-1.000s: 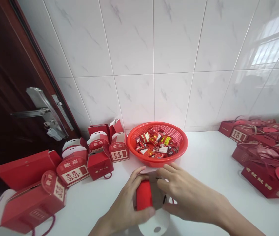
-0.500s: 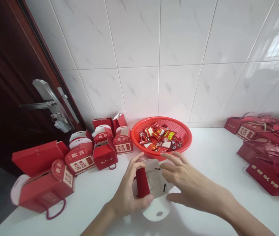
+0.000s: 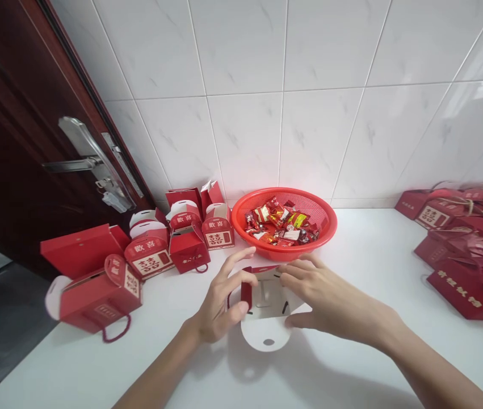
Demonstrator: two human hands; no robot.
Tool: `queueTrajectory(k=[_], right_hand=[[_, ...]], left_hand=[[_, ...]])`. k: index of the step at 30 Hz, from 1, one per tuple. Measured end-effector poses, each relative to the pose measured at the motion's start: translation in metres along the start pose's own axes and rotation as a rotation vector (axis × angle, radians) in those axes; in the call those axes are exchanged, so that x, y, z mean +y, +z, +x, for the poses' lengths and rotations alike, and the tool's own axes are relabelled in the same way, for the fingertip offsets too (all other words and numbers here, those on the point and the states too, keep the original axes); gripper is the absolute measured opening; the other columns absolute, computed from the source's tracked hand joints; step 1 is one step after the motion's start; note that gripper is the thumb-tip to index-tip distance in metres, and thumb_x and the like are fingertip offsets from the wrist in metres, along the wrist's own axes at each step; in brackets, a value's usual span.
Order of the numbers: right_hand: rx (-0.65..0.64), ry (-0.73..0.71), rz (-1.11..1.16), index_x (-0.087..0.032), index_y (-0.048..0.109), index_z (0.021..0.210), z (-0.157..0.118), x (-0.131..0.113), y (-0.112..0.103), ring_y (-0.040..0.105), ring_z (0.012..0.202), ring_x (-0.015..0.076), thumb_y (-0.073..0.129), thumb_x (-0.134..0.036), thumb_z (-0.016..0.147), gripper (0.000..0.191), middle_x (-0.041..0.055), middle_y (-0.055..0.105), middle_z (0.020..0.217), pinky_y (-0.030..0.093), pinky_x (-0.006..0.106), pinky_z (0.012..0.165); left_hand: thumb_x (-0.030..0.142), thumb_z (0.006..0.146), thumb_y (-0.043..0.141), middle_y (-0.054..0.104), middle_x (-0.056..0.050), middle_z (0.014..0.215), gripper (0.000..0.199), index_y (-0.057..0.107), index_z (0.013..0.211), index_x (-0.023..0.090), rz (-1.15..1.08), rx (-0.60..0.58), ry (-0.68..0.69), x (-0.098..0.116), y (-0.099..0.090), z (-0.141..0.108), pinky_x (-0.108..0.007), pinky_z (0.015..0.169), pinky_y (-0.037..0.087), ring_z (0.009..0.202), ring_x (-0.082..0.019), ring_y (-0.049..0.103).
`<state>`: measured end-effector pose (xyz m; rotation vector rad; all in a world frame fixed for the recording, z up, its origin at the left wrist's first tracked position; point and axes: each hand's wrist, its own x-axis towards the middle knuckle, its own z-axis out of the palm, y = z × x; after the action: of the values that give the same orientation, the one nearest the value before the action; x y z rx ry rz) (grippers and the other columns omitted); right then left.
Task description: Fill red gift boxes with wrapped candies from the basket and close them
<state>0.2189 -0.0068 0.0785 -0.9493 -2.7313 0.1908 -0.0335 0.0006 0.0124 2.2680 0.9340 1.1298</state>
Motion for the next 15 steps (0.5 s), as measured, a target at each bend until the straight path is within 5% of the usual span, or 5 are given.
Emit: queueTrajectory(k=[6, 13, 15], right_hand=[[-0.089, 0.059, -0.022, -0.018, 0.064, 0.106, 0.005, -0.006, 0.001, 0.060, 0.095, 0.0271, 0.083, -0.036, 0.080, 0.037, 0.0088, 0.064, 0.107, 0.043, 0.040, 0.086], [-0.108, 0.113, -0.015, -0.018, 0.062, 0.122, 0.007, -0.004, 0.001, 0.060, 0.095, 0.0273, 0.085, -0.034, 0.078, 0.053, 0.0102, 0.064, 0.114, 0.043, 0.039, 0.086], [-0.116, 0.126, -0.006, -0.018, 0.061, 0.124, 0.007, -0.002, 0.001, 0.061, 0.096, 0.0279, 0.085, -0.035, 0.077, 0.055, 0.0109, 0.064, 0.116, 0.044, 0.039, 0.086]], left_hand=[[0.031, 0.088, 0.054, 0.063, -0.012, 0.131, 0.028, 0.046, 0.064, 0.021, -0.023, 0.101, -0.082, 0.008, -0.001, 0.004, -0.043, 0.095, 0.049, 0.112, -0.030, 0.061], [0.018, 0.075, 0.051, 0.061, -0.012, 0.137, 0.003, 0.052, 0.074, 0.021, -0.062, -0.005, -0.208, 0.005, -0.009, 0.011, -0.044, 0.100, 0.049, 0.124, -0.032, 0.058], [0.015, 0.072, 0.048, 0.057, -0.010, 0.143, 0.020, 0.060, 0.087, 0.021, -0.072, -0.046, -0.231, 0.003, -0.010, 0.010, -0.044, 0.103, 0.048, 0.128, -0.031, 0.056]])
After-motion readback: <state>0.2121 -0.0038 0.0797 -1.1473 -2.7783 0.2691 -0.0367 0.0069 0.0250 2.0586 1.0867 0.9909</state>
